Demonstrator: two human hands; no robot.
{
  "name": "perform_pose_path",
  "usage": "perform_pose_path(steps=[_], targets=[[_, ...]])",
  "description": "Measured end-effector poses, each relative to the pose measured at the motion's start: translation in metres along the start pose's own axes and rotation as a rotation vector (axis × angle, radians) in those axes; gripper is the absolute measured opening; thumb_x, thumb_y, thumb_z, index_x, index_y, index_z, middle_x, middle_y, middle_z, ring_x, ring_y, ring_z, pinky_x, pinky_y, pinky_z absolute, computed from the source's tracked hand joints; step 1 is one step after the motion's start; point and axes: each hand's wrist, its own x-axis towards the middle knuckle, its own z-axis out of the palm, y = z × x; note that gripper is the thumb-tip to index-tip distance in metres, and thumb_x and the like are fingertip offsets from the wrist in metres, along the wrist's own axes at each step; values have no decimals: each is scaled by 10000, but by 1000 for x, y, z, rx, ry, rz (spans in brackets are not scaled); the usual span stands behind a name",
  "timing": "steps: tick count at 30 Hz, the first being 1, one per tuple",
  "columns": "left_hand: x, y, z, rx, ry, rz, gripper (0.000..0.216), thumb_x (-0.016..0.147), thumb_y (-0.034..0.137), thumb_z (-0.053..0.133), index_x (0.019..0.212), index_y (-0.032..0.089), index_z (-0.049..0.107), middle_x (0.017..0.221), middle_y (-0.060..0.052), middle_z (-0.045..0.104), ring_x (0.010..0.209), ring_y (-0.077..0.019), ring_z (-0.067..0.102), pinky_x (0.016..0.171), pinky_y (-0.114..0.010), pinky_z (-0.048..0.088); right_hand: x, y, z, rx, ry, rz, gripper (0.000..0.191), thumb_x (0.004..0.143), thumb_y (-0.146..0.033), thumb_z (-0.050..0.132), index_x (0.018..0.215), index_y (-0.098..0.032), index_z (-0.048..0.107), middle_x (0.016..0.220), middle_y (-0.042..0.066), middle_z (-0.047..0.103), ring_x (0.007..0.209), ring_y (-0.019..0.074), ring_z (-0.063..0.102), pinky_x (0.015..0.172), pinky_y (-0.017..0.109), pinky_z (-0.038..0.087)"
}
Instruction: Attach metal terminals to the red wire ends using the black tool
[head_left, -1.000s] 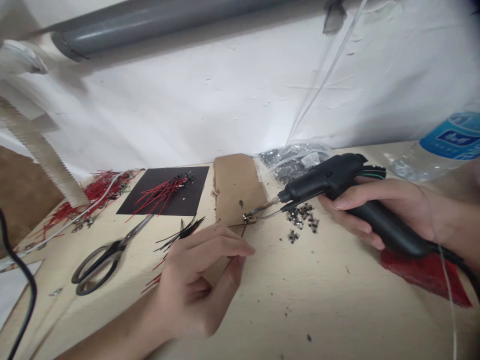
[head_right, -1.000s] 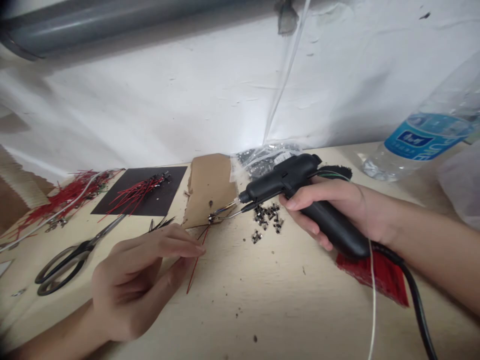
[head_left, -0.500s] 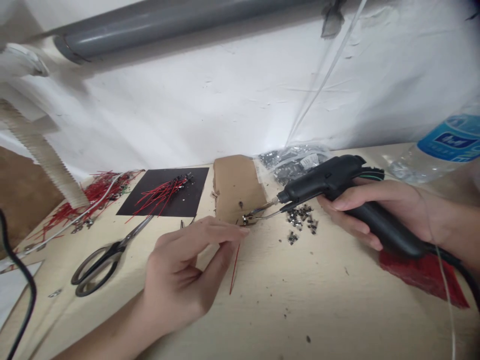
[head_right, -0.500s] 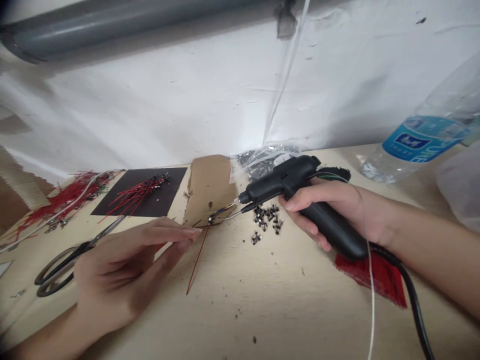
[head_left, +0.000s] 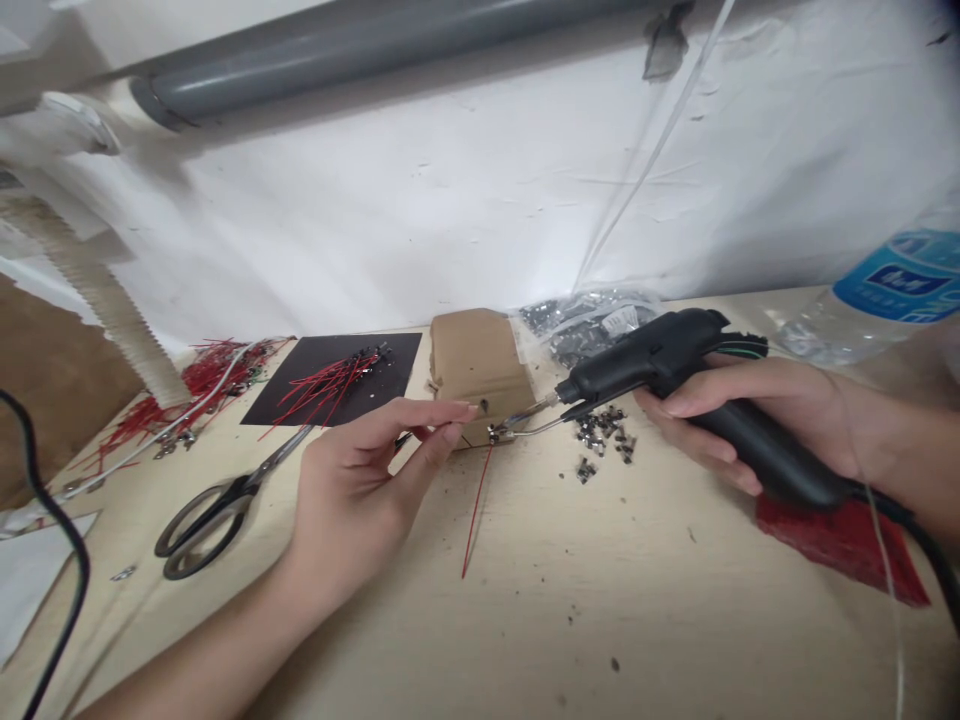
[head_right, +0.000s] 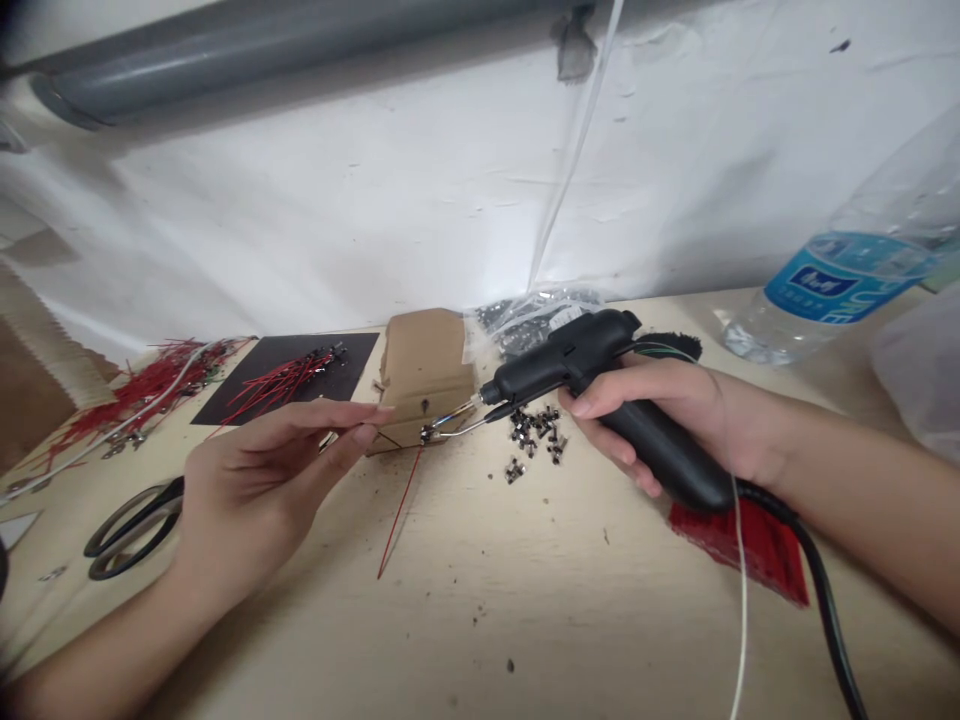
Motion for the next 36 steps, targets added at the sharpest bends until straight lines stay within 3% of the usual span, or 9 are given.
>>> perform_pose_path(steps=[5,9,14,17,24,36], targets=[[-3,-2,1,100,62,50,248,923,150,761,1092,327,806,950,46,820,818,-129,767,793,-237,646,3,2,-5,-25,-6,-20,159,864,-358,734,850,-199,731,553,-3,614,399,142,574,383,217,491],[-3,-2,4,169,121,149,272,906,118,769,1110,297,797,965,35,815,767,-118,744,711,-234,624,3,2,-7,-35,-22,-19,176,869,-361,730,831,-188,728,568,1,617,411,143,584,396,221,511],[-4,3,9,228,208,436,401,848,-5,780,1193,197,755,1068,-37,790,882,-136,737,791,-266,631,3,1,-5,-57,0,-29,189,860,-356,742,790,-182,719,567,2,611,401,136,580,386,213,502],[-5,9,10,360,247,573,414,805,-35,813,1168,156,753,1028,-36,792,833,-104,725,787,-210,636,3,0,-3,-60,4,-27,191,859,-348,741,777,-179,709,558,-1,606,400,141,585,385,217,505],[-7,8,12,408,253,571,304,802,-11,831,1044,165,775,944,3,810,685,-56,680,670,-138,613,3,0,-5,-33,-5,3,171,863,-348,740,850,-179,714,568,-2,620,413,138,567,399,230,527],[-6,8,17,316,226,580,307,780,-70,814,1020,118,785,954,-36,808,789,-80,723,735,-160,619,1,-4,4,-57,51,20,165,803,-343,769,852,-192,724,543,-2,613,389,139,561,378,225,534]])
